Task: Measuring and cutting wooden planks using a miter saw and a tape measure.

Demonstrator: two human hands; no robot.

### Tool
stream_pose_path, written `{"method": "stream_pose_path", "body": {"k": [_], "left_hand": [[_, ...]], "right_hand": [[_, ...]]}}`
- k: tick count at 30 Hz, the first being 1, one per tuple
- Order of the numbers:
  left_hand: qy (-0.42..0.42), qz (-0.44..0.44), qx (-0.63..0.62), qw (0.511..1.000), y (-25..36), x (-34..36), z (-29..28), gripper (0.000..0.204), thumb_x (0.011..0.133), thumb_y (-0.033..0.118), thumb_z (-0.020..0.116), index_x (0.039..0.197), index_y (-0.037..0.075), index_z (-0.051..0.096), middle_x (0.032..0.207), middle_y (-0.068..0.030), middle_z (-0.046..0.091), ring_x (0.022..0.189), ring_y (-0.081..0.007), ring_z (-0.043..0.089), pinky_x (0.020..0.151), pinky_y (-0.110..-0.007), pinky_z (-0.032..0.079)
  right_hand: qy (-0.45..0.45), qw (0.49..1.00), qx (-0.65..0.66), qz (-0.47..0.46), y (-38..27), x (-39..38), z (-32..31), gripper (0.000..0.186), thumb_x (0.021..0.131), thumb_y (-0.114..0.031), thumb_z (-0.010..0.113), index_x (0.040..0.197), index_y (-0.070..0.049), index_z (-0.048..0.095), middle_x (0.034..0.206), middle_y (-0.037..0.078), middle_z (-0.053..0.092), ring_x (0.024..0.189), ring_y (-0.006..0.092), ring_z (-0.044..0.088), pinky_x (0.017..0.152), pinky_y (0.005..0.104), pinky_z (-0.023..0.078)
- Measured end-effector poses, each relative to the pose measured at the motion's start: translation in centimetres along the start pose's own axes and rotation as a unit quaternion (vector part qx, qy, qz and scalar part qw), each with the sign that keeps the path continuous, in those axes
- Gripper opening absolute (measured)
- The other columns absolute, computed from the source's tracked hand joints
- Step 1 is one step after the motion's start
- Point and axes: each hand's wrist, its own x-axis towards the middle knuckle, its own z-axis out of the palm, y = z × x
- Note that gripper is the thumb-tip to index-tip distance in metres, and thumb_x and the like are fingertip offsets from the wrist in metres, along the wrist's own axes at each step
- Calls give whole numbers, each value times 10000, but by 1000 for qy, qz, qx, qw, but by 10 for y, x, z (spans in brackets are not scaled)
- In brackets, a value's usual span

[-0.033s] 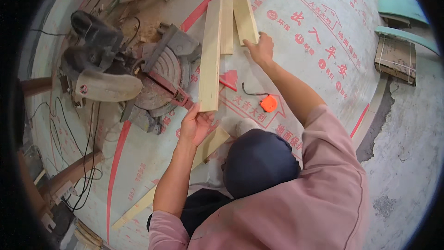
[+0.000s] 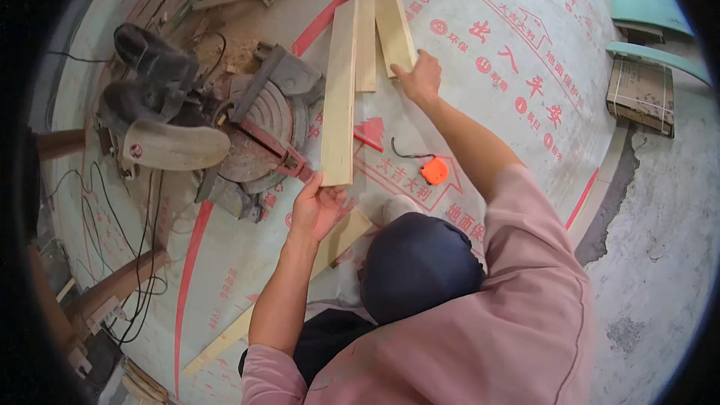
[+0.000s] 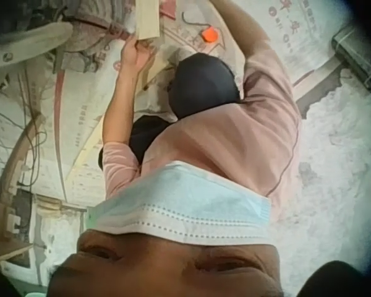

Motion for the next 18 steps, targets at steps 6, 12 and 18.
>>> {"method": "stream_pose_path", "body": {"k": [6, 12, 18], "left_hand": [[26, -16, 3, 1000, 8, -12, 15, 284, 1042, 246, 496, 1233, 62, 598, 1138, -77, 700, 946, -197, 651, 744, -357, 497], [-2, 5, -1, 1000, 22, -16, 17, 279, 1039, 256, 519, 1250, 91, 600, 1182, -75, 698, 969, -200, 676, 762, -374, 501], [0, 6, 56, 998, 29, -19, 12, 335, 1040, 258, 518, 1349, 130, 505, 1256, -81, 665, 1079, -247, 681, 894, -469, 548]], "right_hand": [[-43, 991, -91, 83, -32, 18, 23, 605, 800, -250, 796, 1257, 11, 497, 1238, 253, 586, 1157, 425, 588, 980, 468, 503], [-120, 992, 6, 33, -22, 51, 26, 512, 786, -155, 748, 1205, -2, 497, 1155, 267, 611, 1090, 455, 620, 909, 471, 523], [-176, 893, 377, 170, -49, 46, 13, 485, 861, -94, 644, 1281, -22, 414, 1173, 230, 565, 1019, 371, 659, 839, 463, 564]]}}
